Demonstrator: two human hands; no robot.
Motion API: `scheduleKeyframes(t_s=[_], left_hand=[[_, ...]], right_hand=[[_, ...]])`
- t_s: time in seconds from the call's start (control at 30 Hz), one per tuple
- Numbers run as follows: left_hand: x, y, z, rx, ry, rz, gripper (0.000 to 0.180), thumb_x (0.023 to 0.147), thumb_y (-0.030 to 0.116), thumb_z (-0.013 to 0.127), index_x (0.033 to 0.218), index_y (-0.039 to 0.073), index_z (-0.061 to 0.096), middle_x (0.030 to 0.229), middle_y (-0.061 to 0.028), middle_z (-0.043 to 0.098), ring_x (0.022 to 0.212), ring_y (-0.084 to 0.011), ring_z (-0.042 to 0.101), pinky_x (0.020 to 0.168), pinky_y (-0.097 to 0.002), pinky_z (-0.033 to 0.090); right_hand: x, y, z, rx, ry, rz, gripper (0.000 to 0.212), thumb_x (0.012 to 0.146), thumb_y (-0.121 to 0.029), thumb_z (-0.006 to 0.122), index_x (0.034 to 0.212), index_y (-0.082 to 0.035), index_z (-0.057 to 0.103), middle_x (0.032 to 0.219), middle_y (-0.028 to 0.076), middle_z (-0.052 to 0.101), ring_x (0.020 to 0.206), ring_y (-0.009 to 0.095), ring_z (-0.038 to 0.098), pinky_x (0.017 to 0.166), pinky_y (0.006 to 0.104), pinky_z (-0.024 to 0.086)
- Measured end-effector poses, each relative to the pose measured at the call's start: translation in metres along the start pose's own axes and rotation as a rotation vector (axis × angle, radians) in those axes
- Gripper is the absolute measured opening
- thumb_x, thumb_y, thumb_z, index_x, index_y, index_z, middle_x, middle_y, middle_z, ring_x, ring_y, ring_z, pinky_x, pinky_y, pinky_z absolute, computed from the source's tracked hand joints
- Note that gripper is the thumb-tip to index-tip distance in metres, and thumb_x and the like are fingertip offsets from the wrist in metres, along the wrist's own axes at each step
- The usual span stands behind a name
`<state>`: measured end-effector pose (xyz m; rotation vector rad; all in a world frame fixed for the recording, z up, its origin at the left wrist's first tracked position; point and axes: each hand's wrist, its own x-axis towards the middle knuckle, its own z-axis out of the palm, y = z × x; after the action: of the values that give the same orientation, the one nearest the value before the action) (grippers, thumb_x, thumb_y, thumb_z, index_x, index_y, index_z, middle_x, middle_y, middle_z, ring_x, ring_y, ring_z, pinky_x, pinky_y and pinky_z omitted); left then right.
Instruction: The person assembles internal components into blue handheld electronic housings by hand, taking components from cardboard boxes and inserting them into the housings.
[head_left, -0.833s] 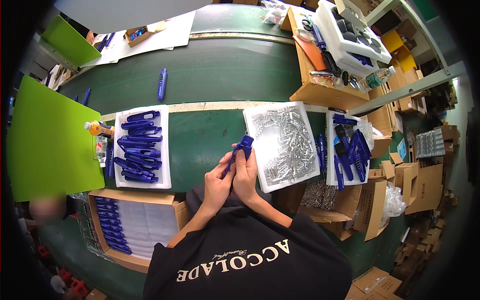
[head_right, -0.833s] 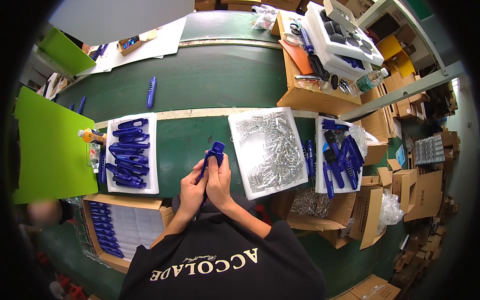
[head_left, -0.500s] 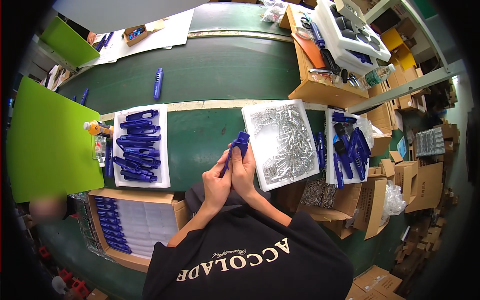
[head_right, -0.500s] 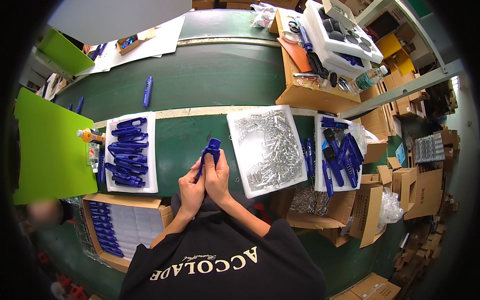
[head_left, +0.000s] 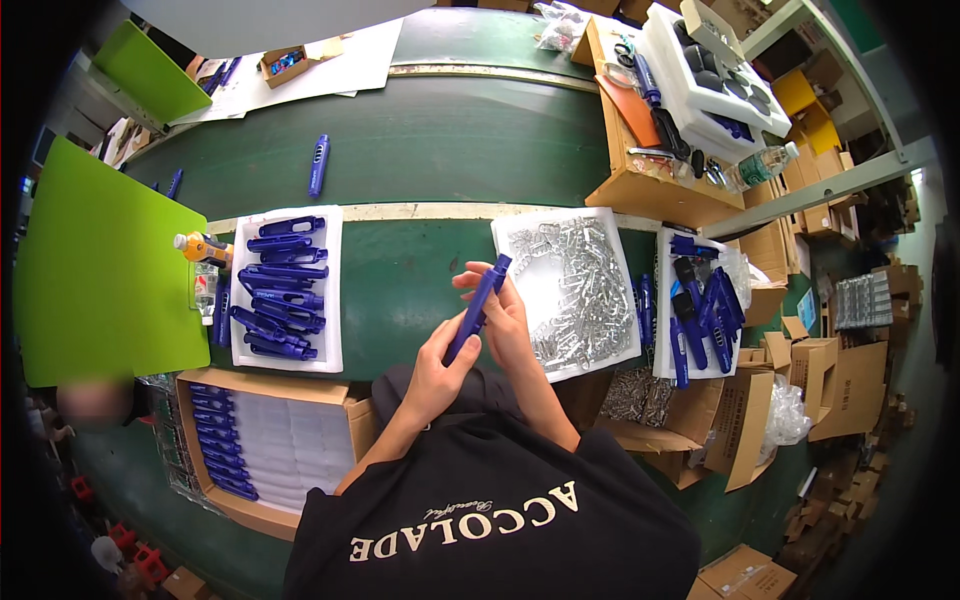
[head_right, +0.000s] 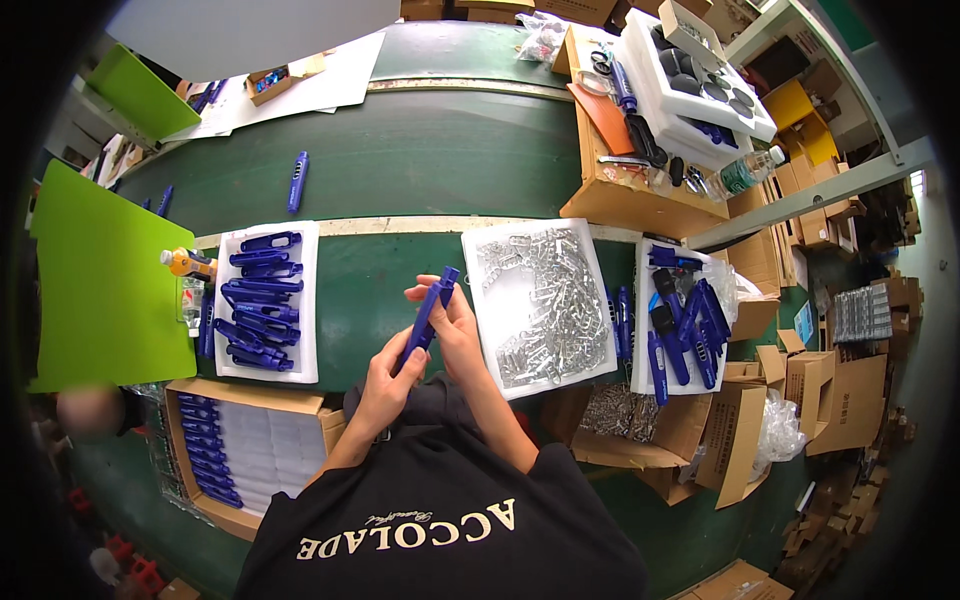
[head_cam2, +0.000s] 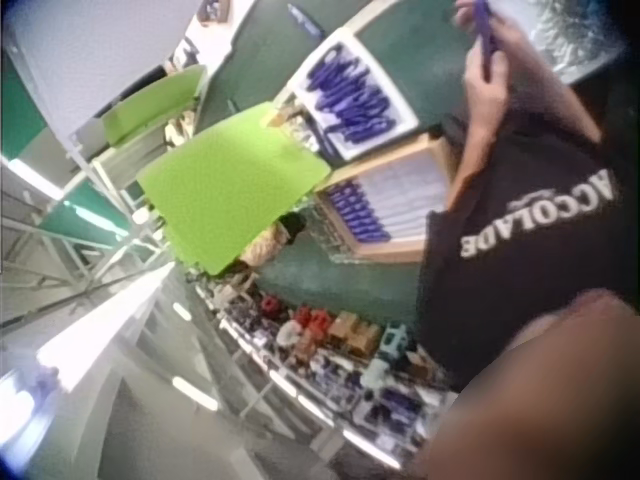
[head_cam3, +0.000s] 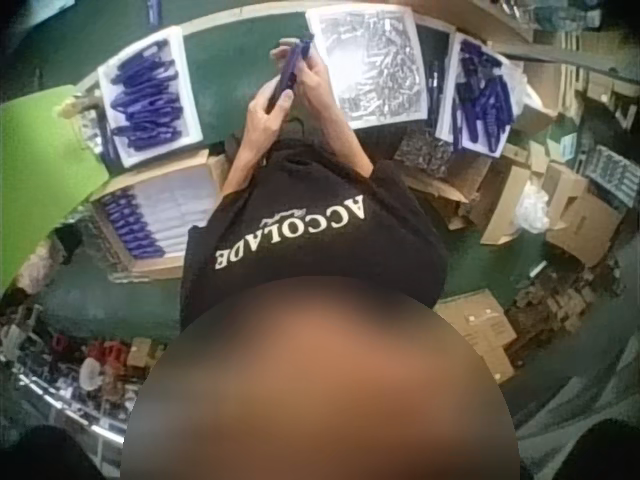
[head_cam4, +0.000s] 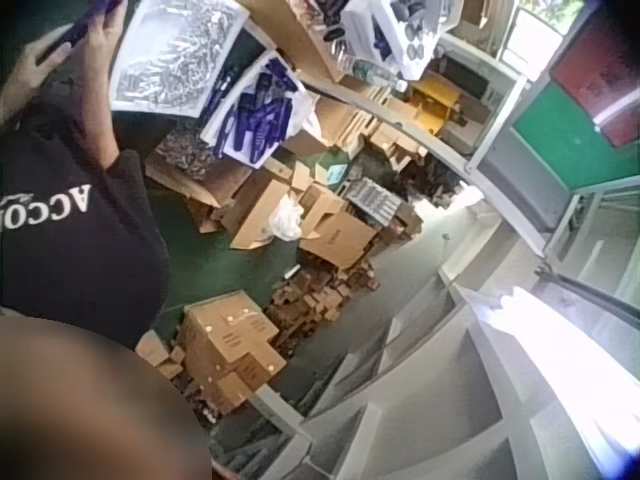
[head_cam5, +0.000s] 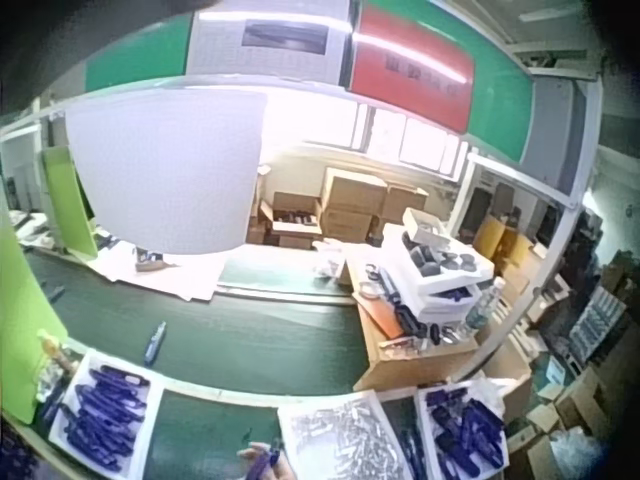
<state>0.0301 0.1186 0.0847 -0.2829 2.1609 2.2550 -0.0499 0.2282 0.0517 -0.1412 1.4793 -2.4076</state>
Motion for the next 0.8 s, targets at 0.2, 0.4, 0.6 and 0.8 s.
scheduleKeyframes(t_s=[0.2,0.4,0.6,0.8], left_hand=[[0.002,-0.003,-0.009,0.262,0.186,0.111,0.064,0.079,0.009,0.081,0.137,0.006,0.054,0.100,-0.0052,0.056,0.086,-0.0137,0.055,0.077,-0.0283,0.048],[-0.003,0.004,-0.014,0.287,0.101,0.127,0.069,0.082,0.007,0.078,0.144,0.012,0.048,0.095,-0.0048,0.058,0.082,-0.0132,0.059,0.070,-0.0293,0.051],[-0.010,0.001,-0.012,-0.234,0.011,-0.170,0.069,0.091,-0.001,0.064,0.153,0.014,0.037,0.075,0.0002,0.060,0.051,-0.0045,0.049,0.046,-0.0204,0.041],[-0.001,-0.001,-0.015,-0.204,0.051,-0.198,0.067,0.091,0.001,0.065,0.152,0.010,0.038,0.077,-0.0002,0.059,0.052,-0.0030,0.049,0.045,-0.0199,0.039]], right_hand=[[-0.009,0.000,-0.008,0.327,-0.096,-0.036,0.022,0.103,-0.023,0.056,0.115,-0.005,0.055,0.103,0.005,0.063,0.095,0.013,0.060,0.089,0.0286,0.046],[-0.014,0.001,0.002,0.210,-0.050,0.051,0.020,0.097,-0.009,0.064,0.115,-0.003,0.059,0.102,0.004,0.066,0.095,0.011,0.062,0.083,0.0269,0.049],[-0.017,0.006,0.000,0.242,-0.039,0.120,0.017,0.096,-0.009,0.065,0.111,-0.001,0.064,0.100,0.005,0.068,0.089,0.011,0.063,0.082,0.0266,0.049],[-0.011,0.018,0.002,0.273,0.043,0.166,0.021,0.096,-0.010,0.065,0.114,-0.001,0.062,0.100,0.005,0.068,0.087,0.011,0.063,0.081,0.0271,0.050]])
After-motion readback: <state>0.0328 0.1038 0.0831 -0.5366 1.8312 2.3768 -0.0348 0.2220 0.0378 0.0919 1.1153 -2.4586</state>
